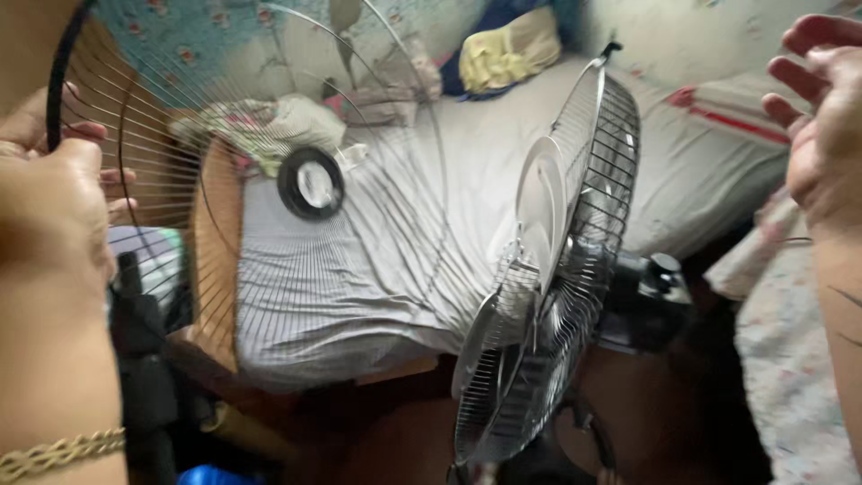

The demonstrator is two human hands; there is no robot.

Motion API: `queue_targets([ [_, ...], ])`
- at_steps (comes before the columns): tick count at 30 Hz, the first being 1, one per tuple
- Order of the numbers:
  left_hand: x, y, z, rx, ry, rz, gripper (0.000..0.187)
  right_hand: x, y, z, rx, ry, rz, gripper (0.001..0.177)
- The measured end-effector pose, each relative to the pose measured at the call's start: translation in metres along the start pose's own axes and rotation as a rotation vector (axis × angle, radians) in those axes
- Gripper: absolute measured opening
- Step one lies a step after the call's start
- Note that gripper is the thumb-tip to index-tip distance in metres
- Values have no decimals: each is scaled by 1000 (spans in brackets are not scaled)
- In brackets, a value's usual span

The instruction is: The person disassembles a standing electric fan by removing the front grille, unscrewing the fan blades with a screwdriver, and detaching the rear grille. The components are placed on a nearby table.

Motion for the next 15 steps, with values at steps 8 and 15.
queue_targets([
  [8, -11, 27, 112, -621, 260, -361, 24, 50, 56, 131, 95, -135, 6, 26],
  [15, -28, 94, 221, -1143, 505, -502, 19, 155, 170, 171, 371, -122, 528, 40],
])
Point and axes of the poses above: each hand's wrist, its own y-axis away from the middle knuckle, its own x-axis out of the palm, z = x × y, the point moved 7 cm from there along -y, towards the middle knuckle, and after that the axes turned 12 degrees about -z, right-handed, at the moved point
